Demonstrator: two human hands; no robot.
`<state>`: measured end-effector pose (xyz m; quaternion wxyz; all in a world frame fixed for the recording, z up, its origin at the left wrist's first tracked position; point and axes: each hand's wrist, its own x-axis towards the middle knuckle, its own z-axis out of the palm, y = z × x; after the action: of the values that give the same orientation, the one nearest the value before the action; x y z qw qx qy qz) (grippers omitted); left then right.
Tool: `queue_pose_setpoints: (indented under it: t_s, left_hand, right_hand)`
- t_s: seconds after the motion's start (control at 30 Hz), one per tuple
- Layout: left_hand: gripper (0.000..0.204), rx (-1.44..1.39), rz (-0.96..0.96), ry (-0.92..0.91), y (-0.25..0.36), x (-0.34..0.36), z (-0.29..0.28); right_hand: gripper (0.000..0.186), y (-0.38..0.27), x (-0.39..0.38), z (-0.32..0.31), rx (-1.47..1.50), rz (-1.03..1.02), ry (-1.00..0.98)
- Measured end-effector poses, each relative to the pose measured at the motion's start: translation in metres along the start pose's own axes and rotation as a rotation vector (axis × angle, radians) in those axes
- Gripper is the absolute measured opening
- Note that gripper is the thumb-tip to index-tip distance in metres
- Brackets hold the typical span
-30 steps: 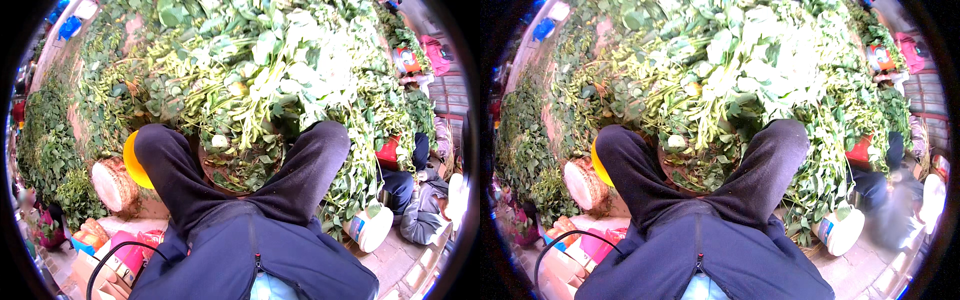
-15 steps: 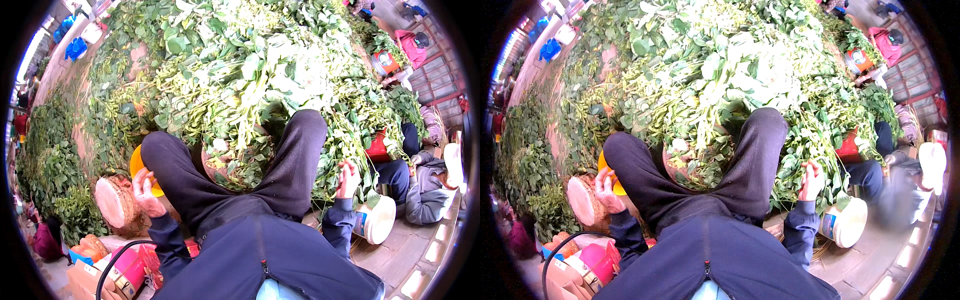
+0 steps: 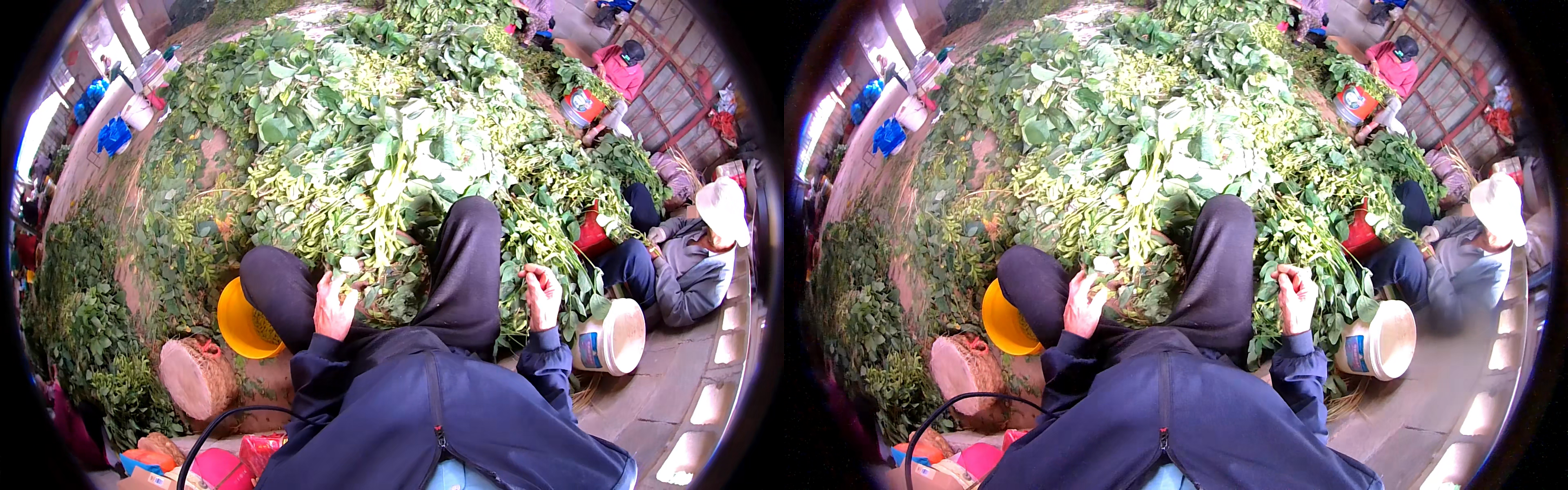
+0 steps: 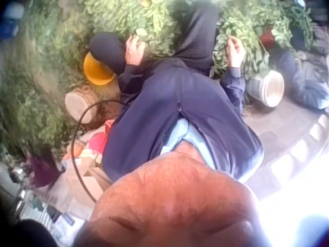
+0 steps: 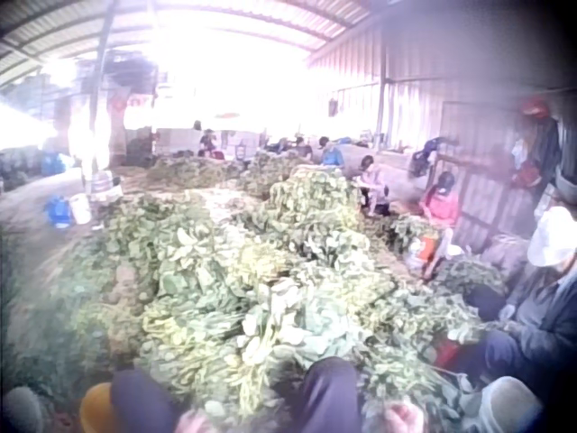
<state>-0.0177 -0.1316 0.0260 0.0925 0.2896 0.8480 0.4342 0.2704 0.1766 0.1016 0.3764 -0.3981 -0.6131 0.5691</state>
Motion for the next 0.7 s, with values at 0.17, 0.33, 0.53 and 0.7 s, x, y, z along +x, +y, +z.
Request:
queue_pose_setpoints:
  t_s: [0.17,0.33,0.53,0.7]
  left_hand:
    - [0.045,0.075,0.082,0.006,0.01,-0.002,0.009]
    - [0.044,0.105,0.127,0.001,0.001,0.004,0.027]
    - [0.037,0.151,0.138,-0.02,0.001,0.007,0.033]
    - [0.027,0.098,-0.041,-0.05,0.005,-0.006,0.015]
  right_hand:
    - [0.024,0.073,-0.009,-0.063,-0.178,0.117,-0.06]
    - [0.022,0.124,-0.033,-0.106,-0.163,0.316,-0.132]
    - [0.022,0.158,-0.015,-0.125,-0.164,0.236,-0.072]
    - [0.014,0.169,0.123,-0.184,-0.894,-0.466,0.297]
